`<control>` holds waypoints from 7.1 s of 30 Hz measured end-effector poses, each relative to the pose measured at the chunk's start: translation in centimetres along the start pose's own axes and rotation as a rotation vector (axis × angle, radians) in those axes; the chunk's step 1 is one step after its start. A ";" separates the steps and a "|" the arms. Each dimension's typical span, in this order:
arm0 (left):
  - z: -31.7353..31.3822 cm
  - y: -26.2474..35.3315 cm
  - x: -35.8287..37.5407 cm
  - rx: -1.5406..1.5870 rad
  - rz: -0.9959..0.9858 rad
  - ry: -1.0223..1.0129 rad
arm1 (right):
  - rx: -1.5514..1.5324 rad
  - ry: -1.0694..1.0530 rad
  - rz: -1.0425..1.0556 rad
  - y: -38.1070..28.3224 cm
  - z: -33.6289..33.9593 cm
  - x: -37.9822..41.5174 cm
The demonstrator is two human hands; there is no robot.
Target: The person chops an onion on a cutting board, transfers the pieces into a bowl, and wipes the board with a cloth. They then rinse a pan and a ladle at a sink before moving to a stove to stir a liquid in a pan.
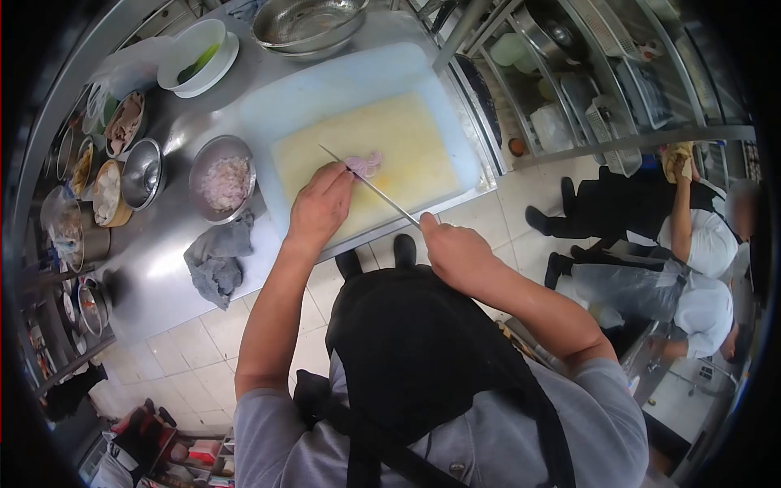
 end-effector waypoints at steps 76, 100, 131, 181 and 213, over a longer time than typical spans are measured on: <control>0.6 3.5 -2.8 -0.022 -0.205 -0.253 | -0.074 0.197 -0.087 2.2 0.0 1.6; -2.5 1.0 -1.8 0.057 -0.167 -0.340 | -0.116 0.128 -0.205 -0.8 -2.8 0.5; -1.8 0.5 -0.8 0.082 -0.112 -0.241 | -0.072 0.087 -0.131 -1.1 -2.3 0.2; -0.9 0.7 0.5 -0.028 -0.095 -0.147 | -0.005 -0.022 -0.031 -0.5 -0.4 -0.2; -0.5 0.3 1.3 -0.070 -0.015 -0.140 | 0.074 0.013 0.100 0.3 0.1 -1.8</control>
Point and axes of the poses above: each hand's wrist, its own x-axis away from the middle knuckle, its own z-axis out of the back of the hand, y = z × x, the point moved 10 cm from there along -x, towards the middle knuckle, and after that the axes turned 2 degrees about -z, right-handed, at the moved point
